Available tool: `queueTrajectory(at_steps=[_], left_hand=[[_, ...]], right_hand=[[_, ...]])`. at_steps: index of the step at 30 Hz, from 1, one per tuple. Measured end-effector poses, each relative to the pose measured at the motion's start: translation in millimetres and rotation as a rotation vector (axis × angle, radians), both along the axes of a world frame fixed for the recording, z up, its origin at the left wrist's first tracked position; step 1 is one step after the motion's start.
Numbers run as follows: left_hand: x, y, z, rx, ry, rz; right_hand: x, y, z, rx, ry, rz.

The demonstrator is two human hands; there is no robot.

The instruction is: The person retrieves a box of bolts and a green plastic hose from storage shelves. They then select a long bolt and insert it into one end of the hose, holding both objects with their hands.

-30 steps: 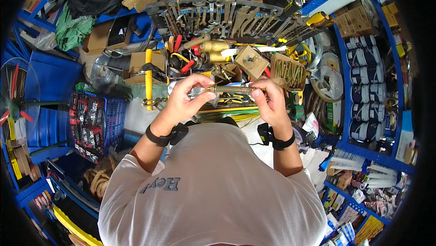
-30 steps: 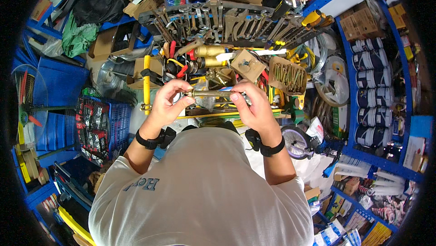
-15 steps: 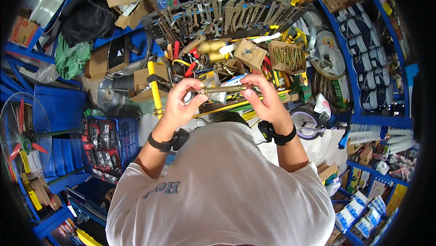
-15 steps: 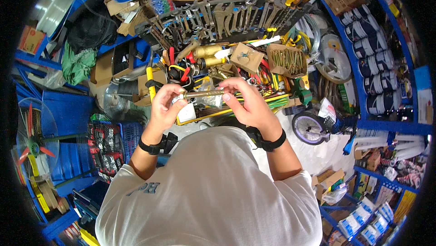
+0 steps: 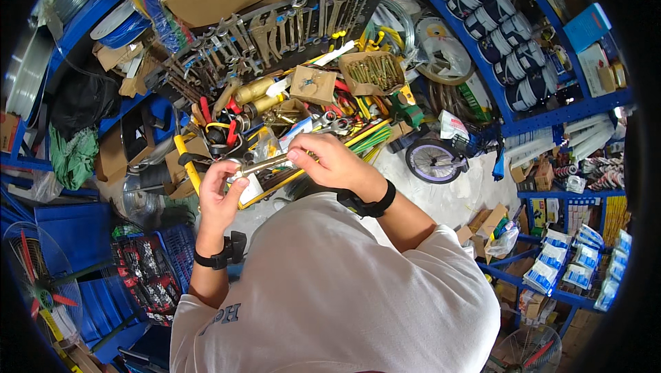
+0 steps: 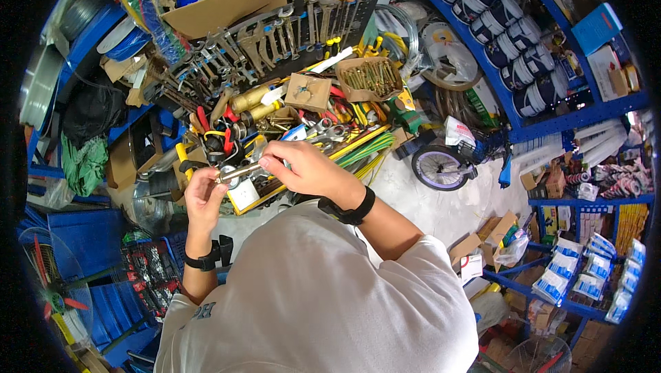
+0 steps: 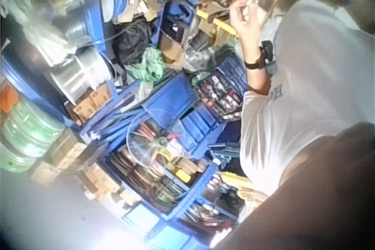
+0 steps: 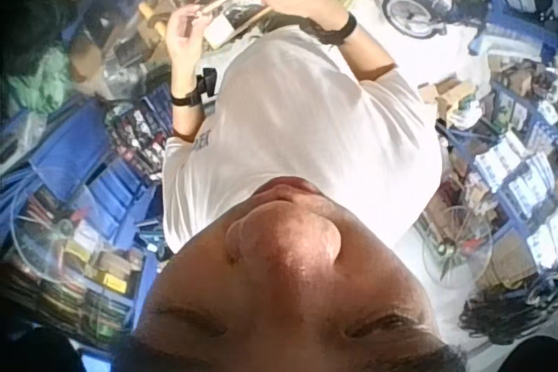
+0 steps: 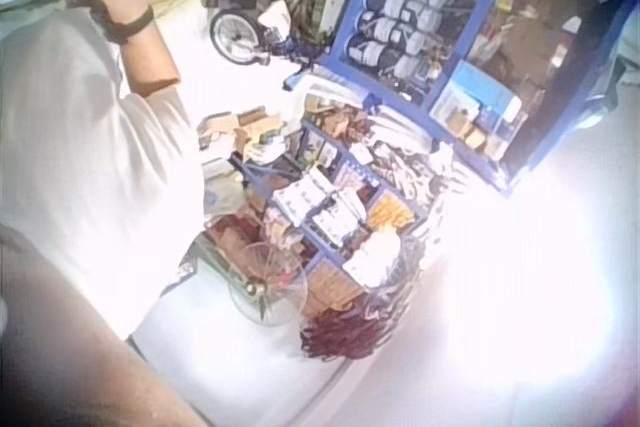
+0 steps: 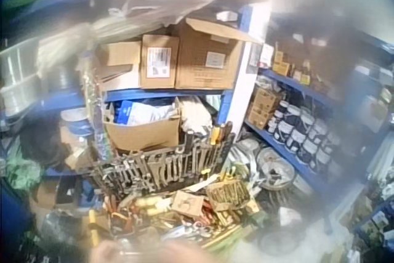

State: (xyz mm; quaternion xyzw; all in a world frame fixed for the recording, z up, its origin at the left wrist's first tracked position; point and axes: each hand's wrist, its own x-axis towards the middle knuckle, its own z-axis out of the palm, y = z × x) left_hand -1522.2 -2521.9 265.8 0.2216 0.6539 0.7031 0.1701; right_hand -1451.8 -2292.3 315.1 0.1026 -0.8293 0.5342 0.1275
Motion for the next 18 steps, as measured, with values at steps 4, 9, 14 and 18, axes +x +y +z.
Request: queueTrajectory(at_steps=[4, 9, 14, 18], left_hand=[[3.7, 5.3, 0.7, -0.010, 0.014, -0.017], [4.4, 24.9, -3.1, -0.055, 0.090, -0.021], [-0.4, 55.9, -4.4, -0.103, 0.110, -0.055], [-1.7, 86.7, -1.2, -0.111, 0.114, -0.112]], right_hand=[[3.7, 6.7, -4.3, 0.001, -0.025, 0.001], [8.0, 23.2, -7.6, -0.005, -0.054, -0.021], [17.6, 54.6, -10.1, 0.015, -0.035, -0.027], [22.9, 87.4, -15.4, 0.003, -0.110, 0.025]])
